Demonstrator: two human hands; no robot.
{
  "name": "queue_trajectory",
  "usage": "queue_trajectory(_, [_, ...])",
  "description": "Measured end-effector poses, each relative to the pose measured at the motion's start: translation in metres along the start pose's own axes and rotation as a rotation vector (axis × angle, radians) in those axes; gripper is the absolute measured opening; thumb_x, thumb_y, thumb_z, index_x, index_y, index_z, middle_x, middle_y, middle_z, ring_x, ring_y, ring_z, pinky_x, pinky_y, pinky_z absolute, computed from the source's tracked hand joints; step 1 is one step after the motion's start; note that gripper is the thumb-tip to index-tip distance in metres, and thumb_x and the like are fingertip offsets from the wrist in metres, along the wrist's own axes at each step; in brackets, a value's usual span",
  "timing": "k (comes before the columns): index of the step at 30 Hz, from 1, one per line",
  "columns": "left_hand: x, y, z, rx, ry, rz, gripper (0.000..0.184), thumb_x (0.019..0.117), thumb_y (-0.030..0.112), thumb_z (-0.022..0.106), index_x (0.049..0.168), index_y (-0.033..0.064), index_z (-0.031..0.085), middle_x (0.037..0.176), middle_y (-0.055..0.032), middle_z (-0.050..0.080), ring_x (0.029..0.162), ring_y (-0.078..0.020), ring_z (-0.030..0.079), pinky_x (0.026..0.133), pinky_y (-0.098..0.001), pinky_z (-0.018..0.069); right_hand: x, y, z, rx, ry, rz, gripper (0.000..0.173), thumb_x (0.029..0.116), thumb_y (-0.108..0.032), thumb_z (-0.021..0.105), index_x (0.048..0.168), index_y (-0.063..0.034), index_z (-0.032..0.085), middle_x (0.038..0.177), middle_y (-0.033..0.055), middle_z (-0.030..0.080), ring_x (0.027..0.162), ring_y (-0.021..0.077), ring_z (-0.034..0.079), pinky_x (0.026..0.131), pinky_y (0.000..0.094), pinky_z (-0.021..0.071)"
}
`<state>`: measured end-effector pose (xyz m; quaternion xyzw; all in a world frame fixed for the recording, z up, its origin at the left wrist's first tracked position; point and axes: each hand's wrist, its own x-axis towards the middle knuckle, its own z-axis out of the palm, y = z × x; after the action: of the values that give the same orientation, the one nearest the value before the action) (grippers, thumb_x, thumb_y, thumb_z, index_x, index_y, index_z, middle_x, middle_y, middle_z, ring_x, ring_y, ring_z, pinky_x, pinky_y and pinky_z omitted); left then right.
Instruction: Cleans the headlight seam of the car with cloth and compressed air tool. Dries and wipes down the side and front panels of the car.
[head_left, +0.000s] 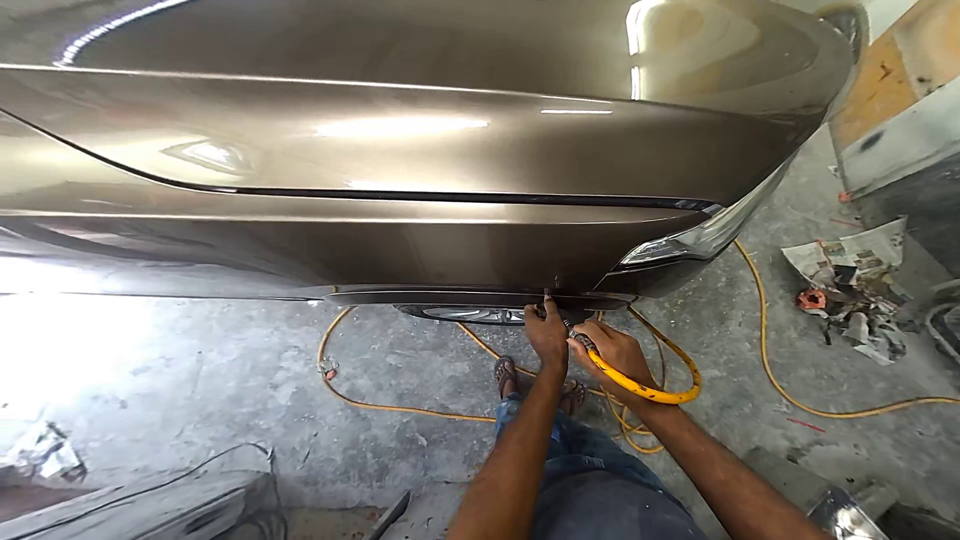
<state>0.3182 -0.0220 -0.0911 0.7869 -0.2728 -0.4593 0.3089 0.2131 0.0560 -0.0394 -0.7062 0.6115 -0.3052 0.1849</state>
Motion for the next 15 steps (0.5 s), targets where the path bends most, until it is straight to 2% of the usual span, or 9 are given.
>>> queue_trajectory(4, [0.003, -0.001, -0.004, 0.032, -0.001, 0.014, 0.044, 0.1011, 0.049, 0.06, 0.11, 0.0057, 0.063, 0.088, -0.0161, 0.067, 0.083, -0.0327, 0.066, 0.076, -0.057, 0.0527, 0.001, 0.0, 0.002, 0.01, -0.011, 0.009, 0.024, 0.1001, -0.033, 0.064, 0.108, -0.0123, 0.073, 0.091, 0.0029, 0.071, 0.073, 0.0148, 0.069, 0.063, 0.036, 0.0597])
queue_trajectory(8, [0.009, -0.001, -0.009, -0.008, 0.016, 0.02, 0.04, 0.0959, 0.045, 0.07, 0.105, 0.0069, 0.063, 0.082, -0.0142, 0.065, 0.076, -0.0313, 0.064, 0.069, -0.0559, 0.0522, 0.004, -0.003, 0.004, -0.009, -0.023, -0.004, 0.025, 0.0997, -0.035, 0.063, 0.109, -0.0143, 0.073, 0.092, 0.0007, 0.071, 0.073, 0.013, 0.069, 0.062, 0.0342, 0.0588])
queue_trajectory(10, [0.014, -0.004, -0.017, 0.003, 0.004, 0.044, 0.04, 0.097, 0.046, 0.068, 0.104, 0.0068, 0.065, 0.082, -0.0143, 0.066, 0.076, -0.0316, 0.065, 0.07, -0.0566, 0.053, 0.004, -0.005, 0.003, -0.02, -0.035, -0.024, 0.025, 0.0999, -0.036, 0.062, 0.109, -0.0155, 0.073, 0.092, -0.0006, 0.071, 0.073, 0.0115, 0.068, 0.062, 0.0333, 0.0585])
queue_trajectory(12, [0.022, -0.002, -0.03, -0.011, 0.005, 0.066, 0.043, 0.1023, 0.047, 0.058, 0.098, 0.0045, 0.068, 0.08, -0.0151, 0.065, 0.077, -0.0316, 0.064, 0.071, -0.0567, 0.0515, 0.003, -0.007, 0.002, -0.024, -0.034, -0.051, 0.026, 0.0999, -0.037, 0.061, 0.108, -0.0151, 0.074, 0.091, -0.0003, 0.071, 0.072, 0.0117, 0.068, 0.061, 0.0332, 0.0581])
queue_trajectory(15, [0.038, 0.003, -0.053, -0.073, 0.026, 0.104, 0.034, 0.1001, 0.038, 0.065, 0.093, 0.0047, 0.071, 0.077, -0.0135, 0.065, 0.073, -0.0286, 0.063, 0.069, -0.0536, 0.0509, 0.001, -0.011, 0.002, -0.018, -0.028, -0.07, 0.028, 0.0994, -0.037, 0.061, 0.107, -0.0136, 0.075, 0.094, 0.0016, 0.074, 0.073, 0.0134, 0.07, 0.063, 0.0342, 0.06])
